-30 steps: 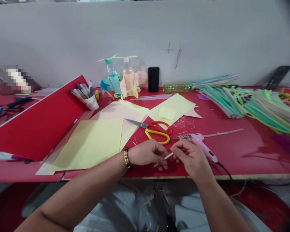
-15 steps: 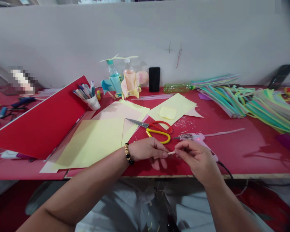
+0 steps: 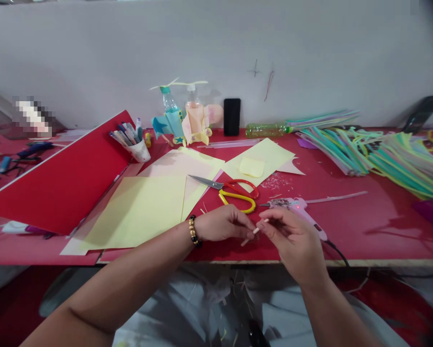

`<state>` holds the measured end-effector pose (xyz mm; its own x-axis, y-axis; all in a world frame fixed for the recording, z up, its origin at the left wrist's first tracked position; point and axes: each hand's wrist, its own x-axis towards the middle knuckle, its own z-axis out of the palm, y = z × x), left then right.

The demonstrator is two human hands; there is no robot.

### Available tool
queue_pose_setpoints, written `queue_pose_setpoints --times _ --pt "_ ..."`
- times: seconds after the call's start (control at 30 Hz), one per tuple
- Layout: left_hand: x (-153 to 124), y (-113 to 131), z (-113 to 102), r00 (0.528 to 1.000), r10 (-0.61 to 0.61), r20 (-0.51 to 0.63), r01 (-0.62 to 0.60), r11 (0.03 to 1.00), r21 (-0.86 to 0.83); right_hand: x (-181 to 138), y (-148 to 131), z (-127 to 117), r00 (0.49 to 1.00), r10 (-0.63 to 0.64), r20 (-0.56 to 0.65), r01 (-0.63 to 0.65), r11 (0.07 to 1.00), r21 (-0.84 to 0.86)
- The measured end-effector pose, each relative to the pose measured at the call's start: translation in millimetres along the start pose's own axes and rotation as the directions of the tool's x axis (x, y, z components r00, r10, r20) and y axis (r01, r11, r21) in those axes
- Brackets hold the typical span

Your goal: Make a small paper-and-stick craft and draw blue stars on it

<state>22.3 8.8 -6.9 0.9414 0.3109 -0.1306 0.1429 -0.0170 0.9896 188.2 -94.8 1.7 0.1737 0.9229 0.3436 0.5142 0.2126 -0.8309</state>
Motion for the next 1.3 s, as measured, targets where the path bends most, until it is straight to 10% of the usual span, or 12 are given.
queue_pose_setpoints --times 0.2,1.3 --pt "1 -2 2 0.985 0.151 -0.085 -0.115 0.937 0.329 -3 -8 4 0.968 -0.249 0.024 0.250 0.961 -0.114" --pt "8 -14 2 0.987 0.152 -0.060 -0.115 0.906 0.407 -8 -2 6 0.997 -0.068 0.040 0.072 0.992 -0.106"
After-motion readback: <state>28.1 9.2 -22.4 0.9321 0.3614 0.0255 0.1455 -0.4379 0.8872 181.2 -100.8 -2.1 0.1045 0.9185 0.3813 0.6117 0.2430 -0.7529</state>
